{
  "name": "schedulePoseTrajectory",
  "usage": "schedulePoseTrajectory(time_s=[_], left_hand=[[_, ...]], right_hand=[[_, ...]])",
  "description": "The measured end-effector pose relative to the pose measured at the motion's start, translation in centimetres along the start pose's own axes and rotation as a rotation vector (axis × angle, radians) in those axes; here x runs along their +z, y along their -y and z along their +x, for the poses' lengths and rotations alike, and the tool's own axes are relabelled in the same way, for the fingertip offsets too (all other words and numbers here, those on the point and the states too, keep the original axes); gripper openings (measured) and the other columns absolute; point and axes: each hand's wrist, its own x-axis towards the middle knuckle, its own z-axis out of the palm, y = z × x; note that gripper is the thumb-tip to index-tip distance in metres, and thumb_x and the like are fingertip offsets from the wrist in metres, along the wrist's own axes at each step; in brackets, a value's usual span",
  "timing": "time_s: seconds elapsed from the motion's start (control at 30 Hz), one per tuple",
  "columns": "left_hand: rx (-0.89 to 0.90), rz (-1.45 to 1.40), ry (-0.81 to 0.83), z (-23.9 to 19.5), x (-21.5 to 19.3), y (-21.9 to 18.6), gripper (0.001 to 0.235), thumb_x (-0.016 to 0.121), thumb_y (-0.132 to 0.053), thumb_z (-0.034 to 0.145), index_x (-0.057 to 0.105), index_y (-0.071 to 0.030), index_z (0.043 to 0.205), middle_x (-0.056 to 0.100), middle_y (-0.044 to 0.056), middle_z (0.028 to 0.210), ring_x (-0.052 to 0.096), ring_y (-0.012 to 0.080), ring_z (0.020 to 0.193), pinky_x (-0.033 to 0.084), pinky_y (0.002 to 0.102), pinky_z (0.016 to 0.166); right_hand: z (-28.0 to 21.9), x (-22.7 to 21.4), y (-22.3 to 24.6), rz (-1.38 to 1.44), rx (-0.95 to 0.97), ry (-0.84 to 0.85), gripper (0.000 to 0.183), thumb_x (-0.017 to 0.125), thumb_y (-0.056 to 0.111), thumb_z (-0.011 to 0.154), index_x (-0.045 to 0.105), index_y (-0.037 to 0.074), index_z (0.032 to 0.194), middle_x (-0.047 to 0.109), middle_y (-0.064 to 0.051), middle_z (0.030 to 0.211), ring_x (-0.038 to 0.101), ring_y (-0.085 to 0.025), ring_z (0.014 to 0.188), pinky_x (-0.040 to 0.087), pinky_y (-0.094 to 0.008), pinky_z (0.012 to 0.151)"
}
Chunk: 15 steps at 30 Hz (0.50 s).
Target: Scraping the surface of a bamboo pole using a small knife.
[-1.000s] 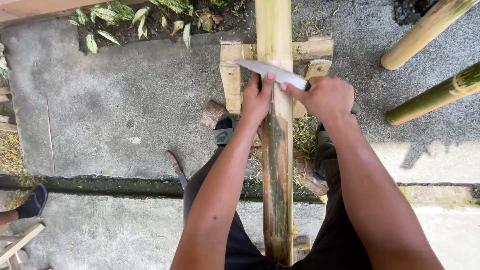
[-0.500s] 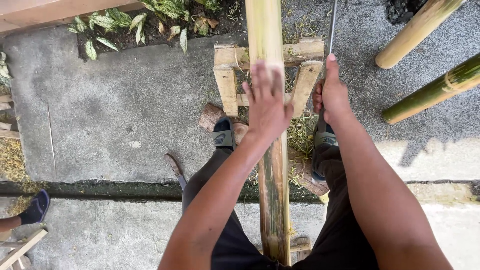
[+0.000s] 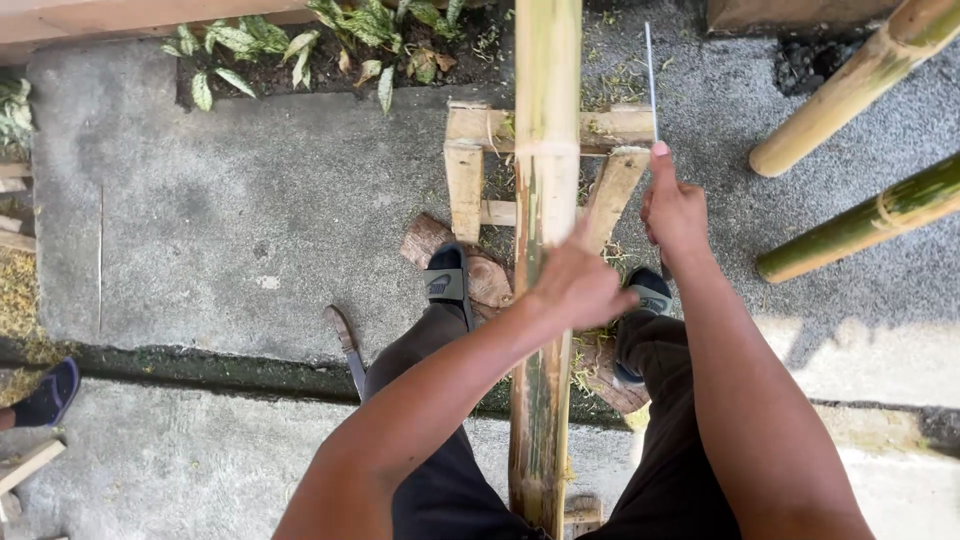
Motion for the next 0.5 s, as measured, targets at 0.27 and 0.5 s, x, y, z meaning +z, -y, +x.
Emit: schedulePoseTrajectory(time_s=[0.27, 0.5], left_hand=[[-0.210, -1.480, -0.932, -4.9, 9.6, 2.7, 0.036, 0.059, -0.042, 0.101, 0.072, -0.008, 0.105, 0.068, 0.011, 0.090, 0.061, 0.0214, 0.060, 0.056, 0.038, 0.049], [-0.525, -1.510, -0.693, -2.3, 12.0, 8.3, 0.073, 0.040, -0.067, 0.100, 0.063, -0.003, 0.127, 0.071, 0.018, 0.117, 0.066, 0.0246, 0.108, 0.050, 0.038, 0.096]], right_hand=[[-3.3, 0.4, -2.9, -0.313, -0.246, 0.066, 0.077, 0.059, 0.073, 0.100, 0.061, 0.005, 0.065, 0.055, -0.002, 0.057, 0.049, -0.012, 0.049, 0.039, -0.036, 0.047], [-13.2, 3.4, 3.3, -1.309, -0.607, 0.050, 0.080, 0.054, 0.085, 0.085, 0.074, 0.008, 0.070, 0.067, -0.014, 0.059, 0.070, -0.033, 0.058, 0.056, -0.045, 0.059]])
